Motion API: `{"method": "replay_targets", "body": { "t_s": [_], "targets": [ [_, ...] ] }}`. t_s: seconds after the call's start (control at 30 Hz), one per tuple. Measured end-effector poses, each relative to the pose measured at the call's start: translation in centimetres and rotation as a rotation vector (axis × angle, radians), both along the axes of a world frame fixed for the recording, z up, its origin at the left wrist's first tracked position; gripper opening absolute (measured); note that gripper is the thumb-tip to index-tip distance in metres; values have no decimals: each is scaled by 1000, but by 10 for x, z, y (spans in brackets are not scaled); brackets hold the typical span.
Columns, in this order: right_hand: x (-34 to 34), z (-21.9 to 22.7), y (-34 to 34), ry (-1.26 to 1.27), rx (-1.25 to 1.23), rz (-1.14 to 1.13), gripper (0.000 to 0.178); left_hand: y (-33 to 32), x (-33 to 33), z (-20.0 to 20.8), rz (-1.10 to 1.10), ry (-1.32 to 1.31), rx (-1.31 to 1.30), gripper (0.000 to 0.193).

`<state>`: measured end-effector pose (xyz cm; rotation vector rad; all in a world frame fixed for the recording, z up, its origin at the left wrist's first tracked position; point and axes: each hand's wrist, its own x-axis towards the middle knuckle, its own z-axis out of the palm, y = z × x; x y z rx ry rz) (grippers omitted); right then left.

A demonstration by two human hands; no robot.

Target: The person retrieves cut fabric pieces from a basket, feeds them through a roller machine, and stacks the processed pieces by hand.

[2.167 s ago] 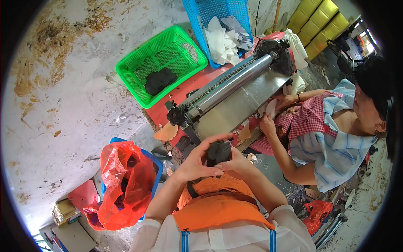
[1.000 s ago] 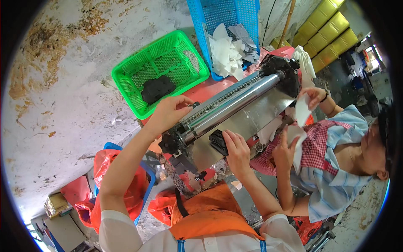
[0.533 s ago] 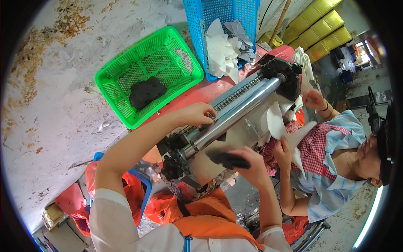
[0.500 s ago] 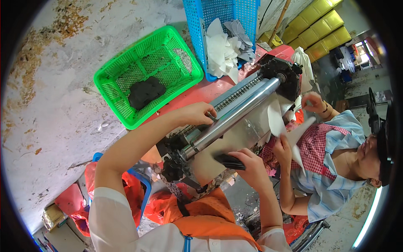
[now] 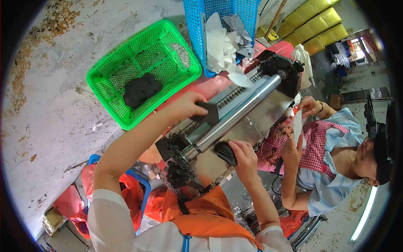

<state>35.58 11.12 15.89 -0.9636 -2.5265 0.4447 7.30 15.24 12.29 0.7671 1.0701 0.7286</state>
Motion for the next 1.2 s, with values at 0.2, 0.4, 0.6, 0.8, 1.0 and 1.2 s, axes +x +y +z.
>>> {"method": "replay_targets", "body": {
  "t_s": [0.2, 0.4, 0.6, 0.8, 1.0, 1.2],
  "targets": [
    [-13, -11, 6, 222, 126, -69, 43, -8, 3, 7, 116, -315, -91, 31],
    [4, 19, -1, -31, -302, 2, 49, -3, 10, -6, -91, 40, 0, 27],
    [-3, -16, 4, 281, -53, -72, 50, -5, 5, 24, 160, -346, 16, 29],
    [8, 18, 3, 107, -704, -111, 36, -4, 7, 3, 29, -89, -22, 28],
    [-8, -15, 2, 601, -368, -121, 38, -3, -1, 19, 352, -392, -27, 30],
    [10, 9, -3, 71, -381, -61, 54, -4, -9, -18, 16, 2, -30, 32]
  ]
}}
